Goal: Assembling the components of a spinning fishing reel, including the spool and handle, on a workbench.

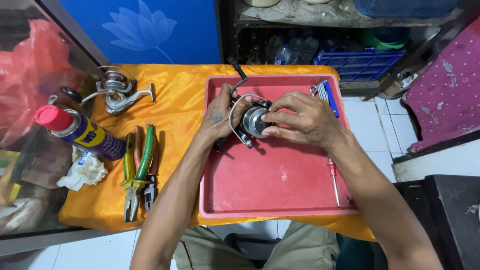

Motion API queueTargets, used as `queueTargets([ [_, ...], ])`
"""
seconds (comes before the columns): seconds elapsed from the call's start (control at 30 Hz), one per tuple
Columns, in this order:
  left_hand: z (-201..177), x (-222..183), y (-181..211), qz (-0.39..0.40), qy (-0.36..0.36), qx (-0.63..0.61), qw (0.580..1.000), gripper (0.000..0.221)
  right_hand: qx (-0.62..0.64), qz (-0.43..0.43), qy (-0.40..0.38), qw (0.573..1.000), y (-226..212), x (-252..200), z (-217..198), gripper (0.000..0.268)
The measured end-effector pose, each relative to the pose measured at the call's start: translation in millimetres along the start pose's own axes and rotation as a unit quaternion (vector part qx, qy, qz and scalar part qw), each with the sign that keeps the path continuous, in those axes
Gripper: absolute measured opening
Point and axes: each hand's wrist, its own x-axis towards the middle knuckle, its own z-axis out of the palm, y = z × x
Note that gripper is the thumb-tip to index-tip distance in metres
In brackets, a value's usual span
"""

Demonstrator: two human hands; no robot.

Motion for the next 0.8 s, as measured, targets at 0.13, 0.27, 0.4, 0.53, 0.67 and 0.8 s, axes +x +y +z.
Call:
queueTargets([
  [0.13,-1,-2,6,-0.001,0.001,0.005,1.0,0.052,-0.047,0.024,0.063,0.997,-3,-3,14,0.02],
  [0.27,-2,-3,8,-0.002,0.012,0.003,1.0,0.054,-0.065,0.067,0.101,0.991,-6,-5,22,0.028],
  [0.4,1,-3,8,0.007,0.008,-0.001,1.0,0.054,-0.057,0.072,0.111,0.99,-5,-4,23,0.031],
  [0.53,1,-5,13,0.022,0.02,0.009,1.0,0.054,-0.032,0.083,0.12,0.989,-4,-3,23,0.03],
  [0.67,0,1,-2,0.006,0.019,-0.004,1.0,0.058,-0.001,0.105,0.133,0.986,-2,-4,24,0.021],
  [0.8,-2,2,-2,-0.028,-0.006,-0.027,0.999,0.06,0.022,0.112,0.117,0.987,2,-13,26,0.03],
])
